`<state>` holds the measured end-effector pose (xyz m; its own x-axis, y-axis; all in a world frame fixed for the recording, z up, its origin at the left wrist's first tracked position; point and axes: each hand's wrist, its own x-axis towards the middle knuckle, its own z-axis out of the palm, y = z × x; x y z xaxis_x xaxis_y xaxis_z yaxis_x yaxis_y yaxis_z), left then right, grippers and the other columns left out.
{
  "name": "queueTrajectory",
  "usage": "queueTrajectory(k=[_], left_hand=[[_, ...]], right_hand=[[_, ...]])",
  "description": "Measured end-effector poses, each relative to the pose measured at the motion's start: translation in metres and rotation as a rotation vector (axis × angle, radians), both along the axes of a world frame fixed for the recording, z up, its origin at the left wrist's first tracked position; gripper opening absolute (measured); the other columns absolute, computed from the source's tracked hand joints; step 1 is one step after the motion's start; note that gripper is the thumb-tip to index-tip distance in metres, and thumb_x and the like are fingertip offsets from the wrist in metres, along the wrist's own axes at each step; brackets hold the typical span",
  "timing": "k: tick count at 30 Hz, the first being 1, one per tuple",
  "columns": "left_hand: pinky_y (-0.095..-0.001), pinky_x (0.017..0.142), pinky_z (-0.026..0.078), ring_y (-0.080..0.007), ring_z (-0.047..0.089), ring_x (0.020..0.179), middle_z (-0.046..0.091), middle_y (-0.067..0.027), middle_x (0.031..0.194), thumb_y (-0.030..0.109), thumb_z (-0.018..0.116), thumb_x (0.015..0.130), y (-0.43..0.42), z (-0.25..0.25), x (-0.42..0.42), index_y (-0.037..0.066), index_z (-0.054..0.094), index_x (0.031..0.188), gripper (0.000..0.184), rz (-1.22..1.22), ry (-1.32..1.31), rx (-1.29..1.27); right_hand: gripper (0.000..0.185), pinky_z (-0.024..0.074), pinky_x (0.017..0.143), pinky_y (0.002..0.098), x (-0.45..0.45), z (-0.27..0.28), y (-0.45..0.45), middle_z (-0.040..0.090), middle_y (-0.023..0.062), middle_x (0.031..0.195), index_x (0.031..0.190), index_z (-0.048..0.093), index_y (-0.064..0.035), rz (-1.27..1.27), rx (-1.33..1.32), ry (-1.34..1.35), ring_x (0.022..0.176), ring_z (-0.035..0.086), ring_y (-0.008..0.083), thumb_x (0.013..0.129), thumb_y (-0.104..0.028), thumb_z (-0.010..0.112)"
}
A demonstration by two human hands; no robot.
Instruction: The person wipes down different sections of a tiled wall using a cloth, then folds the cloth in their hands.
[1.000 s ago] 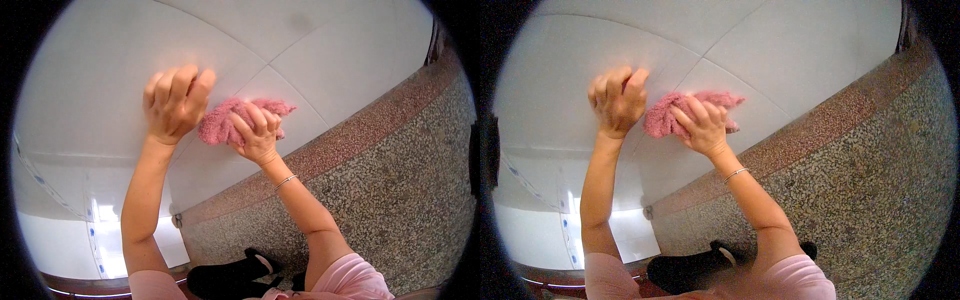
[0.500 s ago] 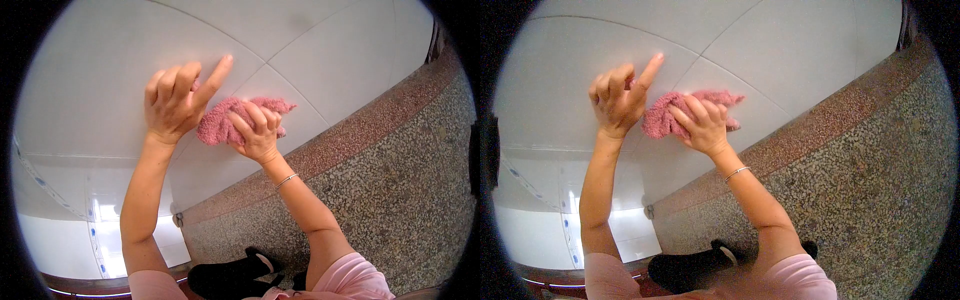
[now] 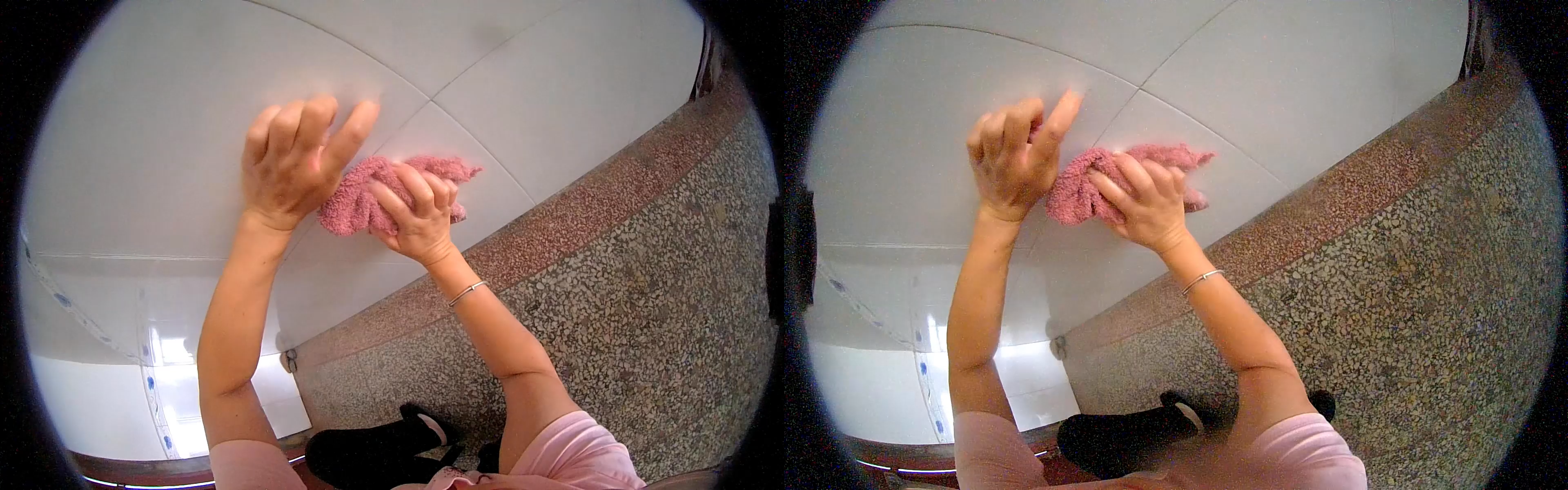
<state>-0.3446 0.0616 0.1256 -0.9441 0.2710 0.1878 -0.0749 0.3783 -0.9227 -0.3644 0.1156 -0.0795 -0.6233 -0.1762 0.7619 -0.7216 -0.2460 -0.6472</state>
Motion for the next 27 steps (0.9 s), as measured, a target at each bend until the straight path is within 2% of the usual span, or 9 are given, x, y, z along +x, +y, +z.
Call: queueTrajectory(k=[10,14,17,19,22,26,27], left_hand=[[-0.0279,0.084,0.037,-0.0097,0.048,0.083,0.05,0.0083,0.089,0.013,0.055,0.077,-0.0001,-0.0009,-0.0005,0.03,0.064,0.108,0.037,-0.065,-0.032,0.029],[-0.0282,0.084,0.037,-0.0098,0.048,0.081,0.049,0.0083,0.086,0.012,0.055,0.076,0.0004,-0.0021,-0.0003,0.03,0.065,0.113,0.042,-0.096,0.007,0.077],[-0.028,0.084,0.036,-0.0095,0.047,0.083,0.048,0.0083,0.088,0.01,0.055,0.076,0.003,-0.0003,-0.0006,0.032,0.063,0.116,0.047,-0.059,-0.002,-0.042],[-0.0303,0.083,0.034,-0.0132,0.043,0.085,0.045,0.0063,0.086,0.01,0.056,0.078,0.0038,-0.0006,-0.0015,0.035,0.062,0.122,0.051,-0.011,-0.042,-0.042],[-0.0303,0.083,0.034,-0.0132,0.042,0.086,0.044,0.0058,0.087,0.01,0.056,0.078,0.0031,-0.0017,-0.0005,0.036,0.059,0.125,0.054,0.03,-0.046,-0.015],[-0.0311,0.082,0.034,-0.0134,0.043,0.086,0.045,0.0058,0.087,0.011,0.056,0.077,-0.0015,-0.0023,-0.0006,0.036,0.059,0.124,0.053,-0.008,-0.071,-0.02],[-0.03,0.084,0.035,-0.0112,0.044,0.087,0.046,0.0076,0.091,0.01,0.056,0.076,-0.0012,-0.0039,-0.0008,0.035,0.059,0.119,0.05,-0.019,-0.044,0.0]], right_hand=[[0.052,0.0323,0.089,0.0377,-0.0021,-0.0004,0.0001,0.048,-0.0034,0.127,0.12,0.06,-0.0367,-0.014,0.016,0.026,0.105,0.043,0.0191,0.069,-0.048,0.066],[0.051,0.0323,0.089,0.0373,-0.0036,0.0004,0.0012,0.049,-0.0031,0.126,0.119,0.06,-0.0364,-0.009,0.007,0.027,0.106,0.043,0.0189,0.07,-0.048,0.066],[0.05,0.0323,0.089,0.0371,-0.0042,0.0015,0.0026,0.049,-0.0035,0.126,0.119,0.06,-0.0362,0.003,0.005,0.023,0.105,0.043,0.0187,0.07,-0.047,0.066],[0.05,0.0323,0.088,0.0371,-0.0046,0.0021,0.0028,0.049,-0.0037,0.126,0.119,0.06,-0.0362,-0.001,0.005,0.022,0.105,0.043,0.0186,0.07,-0.047,0.066],[0.05,0.0322,0.088,0.0371,-0.0041,0.002,0.003,0.049,-0.004,0.125,0.119,0.06,-0.0361,-0.001,0.01,0.02,0.105,0.044,0.0184,0.07,-0.046,0.066],[0.049,0.0321,0.089,0.0372,-0.0043,0.0012,0.0021,0.049,-0.0034,0.125,0.119,0.06,-0.0356,0.008,0.005,0.021,0.104,0.045,0.0183,0.071,-0.046,0.066],[0.049,0.0321,0.089,0.0372,-0.0047,0.0015,0.0022,0.049,-0.0034,0.125,0.119,0.06,-0.0356,0.006,0.005,0.021,0.104,0.045,0.0183,0.071,-0.046,0.066]])
